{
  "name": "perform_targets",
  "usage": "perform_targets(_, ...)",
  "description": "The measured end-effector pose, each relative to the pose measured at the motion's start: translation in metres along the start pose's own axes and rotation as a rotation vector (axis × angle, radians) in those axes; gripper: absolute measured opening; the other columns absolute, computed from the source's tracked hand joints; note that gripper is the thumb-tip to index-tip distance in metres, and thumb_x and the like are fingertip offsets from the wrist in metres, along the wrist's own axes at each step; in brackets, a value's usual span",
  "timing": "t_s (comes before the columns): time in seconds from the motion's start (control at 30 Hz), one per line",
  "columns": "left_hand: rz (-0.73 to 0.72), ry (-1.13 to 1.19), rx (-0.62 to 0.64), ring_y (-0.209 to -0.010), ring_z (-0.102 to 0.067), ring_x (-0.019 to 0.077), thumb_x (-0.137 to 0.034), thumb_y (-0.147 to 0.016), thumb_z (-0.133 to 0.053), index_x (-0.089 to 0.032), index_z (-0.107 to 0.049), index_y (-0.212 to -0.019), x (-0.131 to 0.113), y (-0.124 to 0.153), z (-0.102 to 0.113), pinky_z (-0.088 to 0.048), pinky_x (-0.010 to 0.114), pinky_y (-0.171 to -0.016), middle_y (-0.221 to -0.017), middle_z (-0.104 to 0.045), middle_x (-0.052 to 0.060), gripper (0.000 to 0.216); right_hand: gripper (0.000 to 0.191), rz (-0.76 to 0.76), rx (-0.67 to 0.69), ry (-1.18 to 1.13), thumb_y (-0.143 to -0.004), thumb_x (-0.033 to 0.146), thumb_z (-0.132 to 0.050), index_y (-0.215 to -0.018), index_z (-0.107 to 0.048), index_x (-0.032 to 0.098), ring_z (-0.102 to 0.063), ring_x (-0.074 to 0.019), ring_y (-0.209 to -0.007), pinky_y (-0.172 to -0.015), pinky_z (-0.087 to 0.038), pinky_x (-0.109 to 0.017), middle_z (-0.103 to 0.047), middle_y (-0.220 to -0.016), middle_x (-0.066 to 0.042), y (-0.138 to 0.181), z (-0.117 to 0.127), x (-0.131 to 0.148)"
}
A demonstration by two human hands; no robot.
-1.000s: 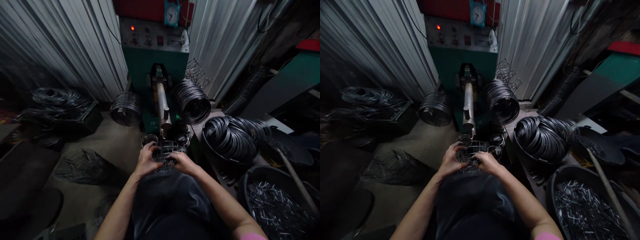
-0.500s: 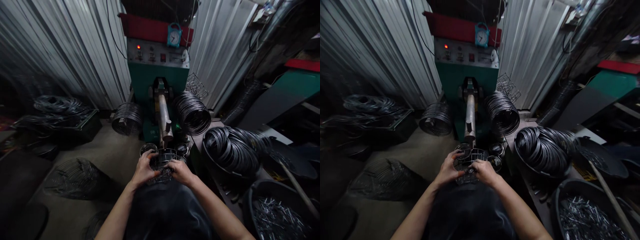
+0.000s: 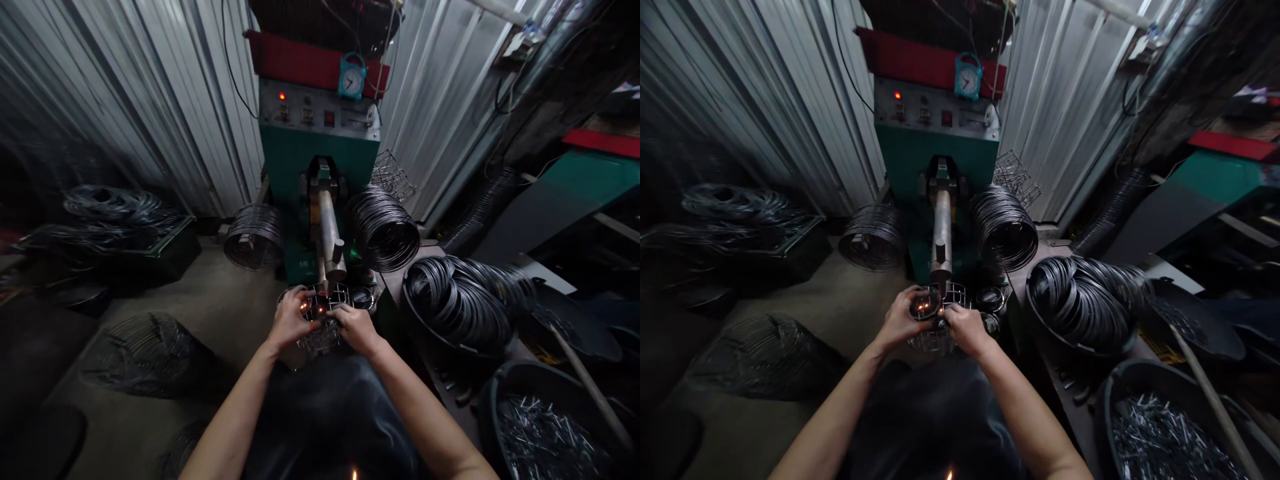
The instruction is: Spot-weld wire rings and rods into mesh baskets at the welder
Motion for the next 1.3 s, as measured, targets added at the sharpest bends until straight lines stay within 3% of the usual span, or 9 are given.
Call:
perform_targets(0.1,0.061,-0.007,-0.006,-0.114,-0.050,0.0283,-0.026,-0.050,-0.077,-0.023,-0.060,-0.107,0.004,-0.009,0.000,-0.042,0.043,-0.096,-0.125,-0.052,0.008,0.060,0.030,-0.039,-0.092,-0.062,-0.082,0.012,-0.053,-0.106,-0.064,0.025,-0.063,-0.0168,-0.094,-0.079,-0.047,-0.024,-0.065,-0.109,-0.004,-0.006,0.003,-0.001)
perform_targets(0.2,0.081,0.033,-0.006,-0.114,-0.051,0.0279,-0.031,-0.050,-0.078,-0.022,-0.060,-0.106,0.008,-0.013,-0.001,-0.042,0.043,-0.096,-0.123,-0.053,0.008,0.059,0.032,-0.099,-0.312,-0.283,-0.078,0.018,-0.059,-0.109,-0.060,0.022,-0.061,-0.0175,-0.095,-0.081,-0.046,-0.026,-0.062,-0.109,-0.006,0.002,0.009,-0.009)
perform_targets(0.3,0.058,0.033,-0.046,-0.115,-0.050,0.0285,-0.030,-0.048,-0.079,-0.021,-0.060,-0.107,0.005,-0.012,0.001,-0.041,0.043,-0.098,-0.124,-0.053,0.009,0.062,0.030,-0.319,-0.473,-0.654,-0.072,0.029,-0.066,-0.099,-0.059,0.018,-0.059,-0.0168,-0.082,-0.073,-0.047,-0.027,-0.063,-0.089,-0.004,0.031,-0.003,-0.034)
perform_targets(0.47,0.056,0.003,-0.071,-0.118,-0.047,0.0297,-0.026,-0.047,-0.078,-0.022,-0.061,-0.107,0.002,-0.011,0.003,-0.040,0.044,-0.100,-0.126,-0.052,0.008,0.063,0.031,-0.822,-0.273,-1.501,-0.060,0.031,-0.074,-0.080,-0.058,0.014,-0.044,-0.0062,-0.047,-0.040,-0.027,-0.016,-0.052,-0.061,0.003,0.085,-0.068,-0.068)
perform_targets(0.6,0.137,0.115,-0.084,-0.118,-0.048,0.0268,-0.026,-0.049,-0.076,-0.021,-0.060,-0.108,0.013,-0.015,0.001,-0.039,0.041,-0.100,-0.126,-0.051,0.008,0.061,0.030,-0.954,-0.236,-1.808,-0.054,0.018,-0.078,-0.077,-0.059,0.012,-0.048,-0.0058,-0.049,-0.039,-0.029,-0.014,-0.056,-0.064,0.000,0.106,-0.092,-0.075)
perform_targets(0.83,0.181,0.073,-0.133,-0.119,-0.046,0.0299,-0.028,-0.045,-0.079,-0.020,-0.061,-0.106,0.018,-0.022,0.005,-0.036,0.044,-0.101,-0.125,-0.051,0.010,0.064,0.016,-0.941,-0.237,-1.938,-0.065,0.013,-0.069,-0.075,-0.057,0.014,-0.051,-0.0060,-0.048,-0.042,-0.039,-0.014,-0.049,-0.057,0.004,0.110,-0.098,-0.080)
perform_targets(1.1,0.173,0.014,-0.091,-0.118,-0.047,0.0290,-0.031,-0.049,-0.079,-0.019,-0.060,-0.108,0.016,-0.025,0.002,-0.037,0.042,-0.101,-0.125,-0.051,0.011,0.064,0.011,-1.027,-0.203,-2.030,-0.067,0.013,-0.066,-0.072,-0.057,0.014,-0.055,-0.0072,-0.052,-0.050,-0.046,-0.017,-0.056,-0.059,0.002,0.113,-0.098,-0.079)
perform_targets(1.2,0.164,0.025,-0.060,-0.117,-0.048,0.0290,-0.038,-0.051,-0.079,-0.019,-0.059,-0.110,0.017,-0.028,-0.001,-0.039,0.042,-0.099,-0.124,-0.052,0.011,0.065,0.018,-0.956,-0.334,-1.911,-0.060,0.019,-0.072,-0.075,-0.062,0.013,-0.045,-0.0041,-0.043,-0.039,-0.034,-0.014,-0.054,-0.057,0.004,0.115,-0.090,-0.081)
perform_targets(1.3,0.145,0.050,-0.043,-0.121,-0.045,0.0299,-0.039,-0.054,-0.078,-0.020,-0.058,-0.113,0.023,-0.027,-0.001,-0.037,0.044,-0.101,-0.129,-0.049,0.012,0.065,0.031,-0.844,-0.501,-1.553,-0.057,0.032,-0.076,-0.080,-0.067,0.014,-0.033,-0.0027,-0.037,-0.034,-0.025,-0.016,-0.051,-0.053,0.006,0.125,-0.076,-0.088)
Point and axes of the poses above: each hand's wrist, its own y-axis away from the middle knuckle, its own z-axis out of the back of the hand, x = y × z, the point moved 6 cm from there along -y, towards the middle knuckle
